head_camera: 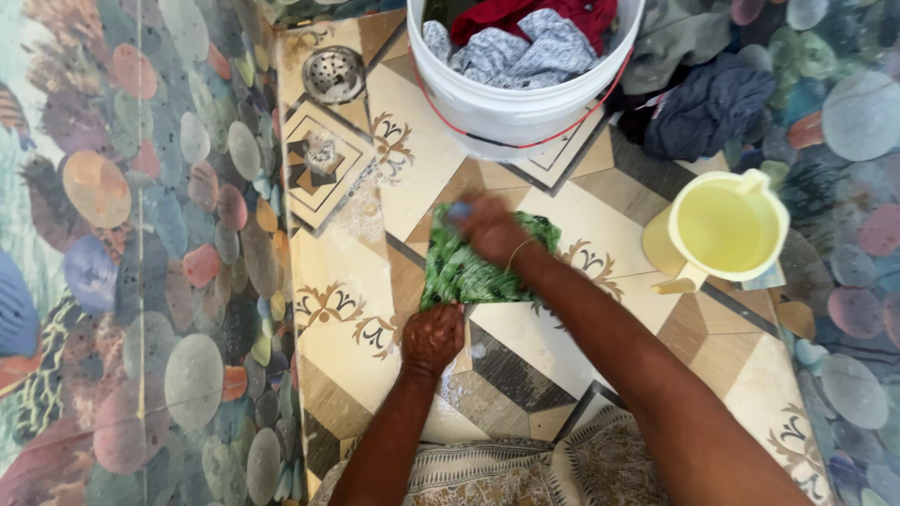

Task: The person washes clothes by hand using a bar of soap. They pick up a pair of pants from a bucket, scrub them against the floor and a bar of soap, and then wring them out.

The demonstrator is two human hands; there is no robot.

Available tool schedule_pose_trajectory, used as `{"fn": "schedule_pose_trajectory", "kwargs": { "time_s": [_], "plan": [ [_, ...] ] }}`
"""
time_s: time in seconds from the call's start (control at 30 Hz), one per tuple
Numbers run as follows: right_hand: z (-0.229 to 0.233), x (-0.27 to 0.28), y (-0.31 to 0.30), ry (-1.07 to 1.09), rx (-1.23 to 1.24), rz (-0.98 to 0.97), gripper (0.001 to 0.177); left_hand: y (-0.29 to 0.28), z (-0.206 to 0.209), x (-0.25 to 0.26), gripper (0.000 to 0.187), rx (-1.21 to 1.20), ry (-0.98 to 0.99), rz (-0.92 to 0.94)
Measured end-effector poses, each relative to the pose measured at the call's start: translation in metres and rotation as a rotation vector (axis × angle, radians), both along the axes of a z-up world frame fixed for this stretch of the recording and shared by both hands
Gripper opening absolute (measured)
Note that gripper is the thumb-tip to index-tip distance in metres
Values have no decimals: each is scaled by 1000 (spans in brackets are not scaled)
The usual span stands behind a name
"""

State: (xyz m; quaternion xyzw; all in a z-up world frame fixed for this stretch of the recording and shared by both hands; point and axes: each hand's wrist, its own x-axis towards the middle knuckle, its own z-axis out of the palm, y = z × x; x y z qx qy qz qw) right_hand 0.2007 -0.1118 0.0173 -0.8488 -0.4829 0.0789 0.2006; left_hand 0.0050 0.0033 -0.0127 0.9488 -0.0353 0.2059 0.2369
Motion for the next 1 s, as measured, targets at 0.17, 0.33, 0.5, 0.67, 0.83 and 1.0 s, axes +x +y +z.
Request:
{"fn": "schedule_pose_trajectory", "kwargs": {
  "time_s": [0.17, 0.33, 0.5, 0.67, 0.83, 1.0],
  "plan": [
    [21, -38, 16, 604, 257, 84, 24, 2, 5, 2, 19, 18, -20, -27],
    [66, -17, -1, 656, 328, -182, 45, 2, 5, 1, 18, 41, 6, 4],
    [44, -39, -8, 338, -67, -171, 41, 2, 6, 3, 14, 64, 4, -11],
    [-32, -19, -47, -44, 252, -28, 38, 1, -6, -1, 15, 78, 68, 13],
    [-23, 1, -113, -70, -12, -765, 44, -1, -10, -3, 12, 140, 126, 44],
    [-8, 7, -154, 1060, 1095, -1247, 38, -5, 9, 0, 21, 290, 89, 27]
  ]
}}
